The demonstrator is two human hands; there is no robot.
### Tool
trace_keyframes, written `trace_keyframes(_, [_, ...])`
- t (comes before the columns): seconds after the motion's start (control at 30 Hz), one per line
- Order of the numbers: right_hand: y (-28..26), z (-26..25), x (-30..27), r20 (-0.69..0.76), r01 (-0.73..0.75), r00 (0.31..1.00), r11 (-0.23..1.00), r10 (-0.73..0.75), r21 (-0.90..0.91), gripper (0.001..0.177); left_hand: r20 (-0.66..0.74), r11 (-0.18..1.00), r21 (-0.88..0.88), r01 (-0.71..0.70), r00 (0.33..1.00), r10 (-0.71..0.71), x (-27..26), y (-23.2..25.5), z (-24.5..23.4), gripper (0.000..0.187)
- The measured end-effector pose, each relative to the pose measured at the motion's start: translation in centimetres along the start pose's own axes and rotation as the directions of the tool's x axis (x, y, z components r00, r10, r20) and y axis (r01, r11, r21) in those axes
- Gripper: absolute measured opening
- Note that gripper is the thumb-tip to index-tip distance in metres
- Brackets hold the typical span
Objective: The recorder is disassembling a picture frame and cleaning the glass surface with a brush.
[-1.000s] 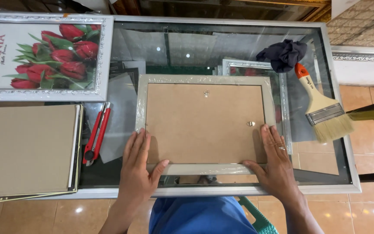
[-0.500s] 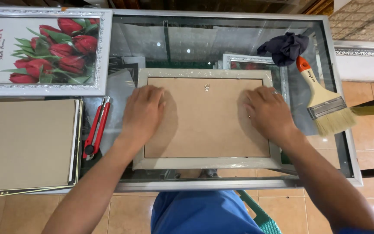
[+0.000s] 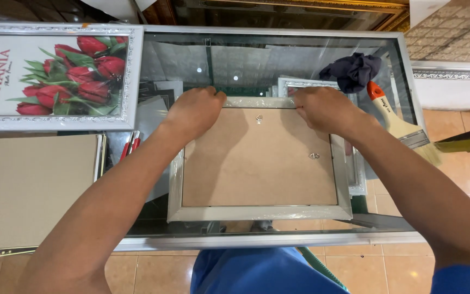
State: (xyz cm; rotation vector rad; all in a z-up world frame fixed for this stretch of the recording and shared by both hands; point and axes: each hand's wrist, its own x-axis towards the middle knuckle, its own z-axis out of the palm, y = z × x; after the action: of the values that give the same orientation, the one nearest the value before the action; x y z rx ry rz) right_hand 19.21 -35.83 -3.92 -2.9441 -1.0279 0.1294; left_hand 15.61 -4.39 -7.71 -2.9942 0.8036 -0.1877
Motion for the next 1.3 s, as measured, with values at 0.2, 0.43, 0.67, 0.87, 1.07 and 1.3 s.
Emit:
trace_keyframes(0.2, [1.0, 2.3, 2.0, 0.108, -0.046, 0.992, 0.987, 0.063, -0.151, 0.012, 0.008, 0.999, -0.013, 0.047, 0.999, -0.047, 2.4, 0.1, 2.9, 0.022])
trace_keyframes(0.43, [-2.0, 7.0, 0.5, -0.302, -0.185, 0.953, 0.857, 0.036, -0.481, 0.011, -0.284, 0.858, 0.423, 0.292, 0.942, -0.180, 1.2, 5.9, 4.9, 0.015])
trace_keyframes(0.67, [-0.5, 2.7, -6.5, 0.242, -0.503, 0.814, 0.849, 0.528, -0.161, 0.036, 0.461, 0.740, -0.048, 0.671, 0.672, -0.579, -6.6, 2.4, -2.8, 0.038])
trace_keyframes(0.87, [-3.6, -0.2, -7.1, 0.416, -0.589, 0.712, 0.804, 0.566, -0.085, 0.039, 0.648, 0.732, -0.029, 0.681, 0.570, -0.505, -7.7, 3.7, -6.4, 0.044])
trace_keyframes(1.07, [-3.5, -0.9, -7.4, 0.473, -0.666, 0.637, 0.743, 0.609, -0.060, 0.043, 0.683, 0.747, -0.002, 0.665, 0.546, -0.485, -7.9, 3.4, -7.1, 0.041])
trace_keyframes(1.3, [-4.9, -1.4, -8.7, 0.389, -0.725, 0.594, 0.678, 0.705, -0.122, 0.051, 0.631, 0.770, -0.049, 0.637, 0.617, -0.470, -8.8, 3.8, -7.7, 0.034])
